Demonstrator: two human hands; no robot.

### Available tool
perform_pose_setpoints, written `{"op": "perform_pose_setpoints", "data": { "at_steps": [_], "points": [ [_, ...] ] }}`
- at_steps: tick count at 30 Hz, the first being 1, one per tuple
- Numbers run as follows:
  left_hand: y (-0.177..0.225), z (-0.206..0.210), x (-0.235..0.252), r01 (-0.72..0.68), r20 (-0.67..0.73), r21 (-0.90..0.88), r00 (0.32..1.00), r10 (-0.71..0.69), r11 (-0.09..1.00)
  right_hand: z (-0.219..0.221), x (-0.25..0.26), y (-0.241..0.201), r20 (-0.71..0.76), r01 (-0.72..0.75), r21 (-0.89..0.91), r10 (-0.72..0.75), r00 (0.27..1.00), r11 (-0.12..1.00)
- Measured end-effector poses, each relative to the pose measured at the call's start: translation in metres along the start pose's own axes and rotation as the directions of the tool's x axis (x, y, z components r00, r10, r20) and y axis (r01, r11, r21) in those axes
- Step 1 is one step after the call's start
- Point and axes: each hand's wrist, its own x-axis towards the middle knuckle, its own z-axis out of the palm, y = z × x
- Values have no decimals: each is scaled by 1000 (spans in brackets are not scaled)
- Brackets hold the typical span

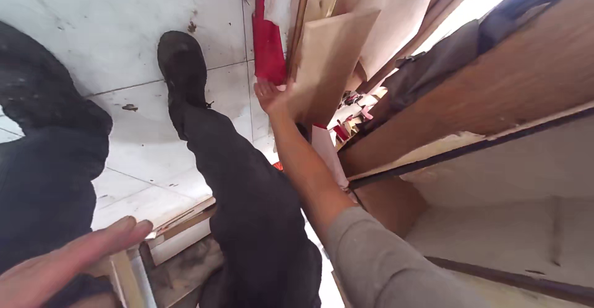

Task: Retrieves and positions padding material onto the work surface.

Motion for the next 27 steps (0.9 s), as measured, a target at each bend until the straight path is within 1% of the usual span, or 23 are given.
{"op": "perform_pose_setpoints", "data": {
  "at_steps": [1,2,4,6,8,10,12,13,14,16,18,20,22,23,24,25,26,27],
  "points": [
    [10,1,11,33,40,29,999,-35,999,-6,7,-5,26,-16,175,12,1000,984],
    [13,1,17,51,61,62,997,-55,997,-11,15,-10,52,-20,296,5,999,955],
    [9,-2,22,51,89,146,994,-64,988,-8,23,-24,85,-12,451,-30,996,892],
    [3,-7,25,69,112,237,989,-98,969,1,24,-45,11,48,562,-66,998,826],
    [2,-10,30,91,114,322,984,-134,942,10,18,-71,-36,99,605,-98,995,790],
    [4,-14,34,116,88,395,983,-164,911,15,11,-100,-96,146,585,-110,989,798],
    [3,-12,33,136,40,433,985,-170,891,6,16,-127,-218,236,490,-144,965,839],
    [1,-9,33,138,18,449,986,-164,883,-2,14,-139,-260,287,438,-186,948,852],
    [-2,-6,32,145,0,475,986,-164,868,-12,4,-149,-267,322,419,-224,937,849],
    [-11,-4,26,200,-47,538,977,-208,819,-33,-36,-149,-238,378,403,-303,923,834],
    [-24,0,23,261,-75,561,961,-266,786,-54,-89,-126,-187,370,396,-321,929,840],
    [-37,9,18,277,-83,496,958,-273,823,-63,-158,-85,-98,254,423,-234,967,870],
    [-31,20,4,277,-98,305,961,-260,911,-58,-233,-38,-4,127,434,-138,990,892],
    [-18,23,-3,272,-109,177,961,-255,946,-48,-272,-19,11,91,435,-106,994,896],
    [1,24,-12,277,-111,63,957,-269,959,-41,-312,-3,21,57,428,-72,997,902],
    [27,24,-22,295,-108,-15,949,-295,955,-36,-353,11,42,21,405,-42,998,914],
    [58,23,-34,329,-115,-48,936,-332,943,-31,-395,21,89,-13,365,-21,996,931],
    [92,22,-48,364,-148,-45,918,-367,930,-26,-438,30,151,-49,325,-1,988,944]
  ]
}}
